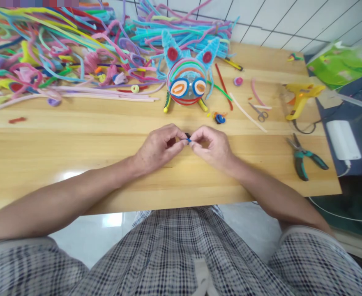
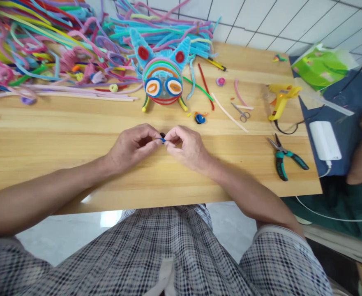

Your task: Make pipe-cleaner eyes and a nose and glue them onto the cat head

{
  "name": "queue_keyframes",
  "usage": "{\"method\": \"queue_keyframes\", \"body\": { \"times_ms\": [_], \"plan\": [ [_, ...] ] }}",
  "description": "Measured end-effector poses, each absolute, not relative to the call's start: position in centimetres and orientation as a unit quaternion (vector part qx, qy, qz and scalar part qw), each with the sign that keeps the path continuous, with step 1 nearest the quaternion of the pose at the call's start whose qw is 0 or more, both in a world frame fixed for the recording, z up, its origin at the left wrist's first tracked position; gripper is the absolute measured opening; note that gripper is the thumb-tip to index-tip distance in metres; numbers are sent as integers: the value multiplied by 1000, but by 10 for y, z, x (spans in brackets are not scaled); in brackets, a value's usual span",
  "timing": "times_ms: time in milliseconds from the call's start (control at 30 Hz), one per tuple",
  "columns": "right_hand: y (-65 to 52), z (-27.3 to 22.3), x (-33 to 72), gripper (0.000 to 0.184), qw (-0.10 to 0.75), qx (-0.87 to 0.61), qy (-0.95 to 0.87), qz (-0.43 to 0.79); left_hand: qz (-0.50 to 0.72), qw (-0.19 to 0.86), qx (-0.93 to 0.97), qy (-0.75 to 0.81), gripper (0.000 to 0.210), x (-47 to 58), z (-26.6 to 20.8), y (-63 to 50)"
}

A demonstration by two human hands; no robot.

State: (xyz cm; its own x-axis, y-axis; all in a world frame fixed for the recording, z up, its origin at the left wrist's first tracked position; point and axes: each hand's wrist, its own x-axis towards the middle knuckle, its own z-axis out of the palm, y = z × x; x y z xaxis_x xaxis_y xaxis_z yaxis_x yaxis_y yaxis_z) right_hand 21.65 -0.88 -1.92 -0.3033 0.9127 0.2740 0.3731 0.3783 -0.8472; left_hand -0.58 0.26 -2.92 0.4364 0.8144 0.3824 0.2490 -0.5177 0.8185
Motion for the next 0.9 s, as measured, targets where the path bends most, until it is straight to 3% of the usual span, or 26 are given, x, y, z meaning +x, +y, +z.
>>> {"method": "queue_keyframes", "body": {
  "times_ms": [267, 733, 900],
  "plan": [
    [-12, -25, 217, 12, 389, -395, -816, 165, 384, 271, 820, 326, 14, -6, -25, 0],
    [-7, -28, 217, 12, 410, -427, -727, 348, 359, 320, 793, 374, 17, -6, -22, 0],
    [-6, -31, 218, 14, 407, -423, -745, 318, 346, 310, 803, 374, 15, -8, -22, 2]
  ]
}}
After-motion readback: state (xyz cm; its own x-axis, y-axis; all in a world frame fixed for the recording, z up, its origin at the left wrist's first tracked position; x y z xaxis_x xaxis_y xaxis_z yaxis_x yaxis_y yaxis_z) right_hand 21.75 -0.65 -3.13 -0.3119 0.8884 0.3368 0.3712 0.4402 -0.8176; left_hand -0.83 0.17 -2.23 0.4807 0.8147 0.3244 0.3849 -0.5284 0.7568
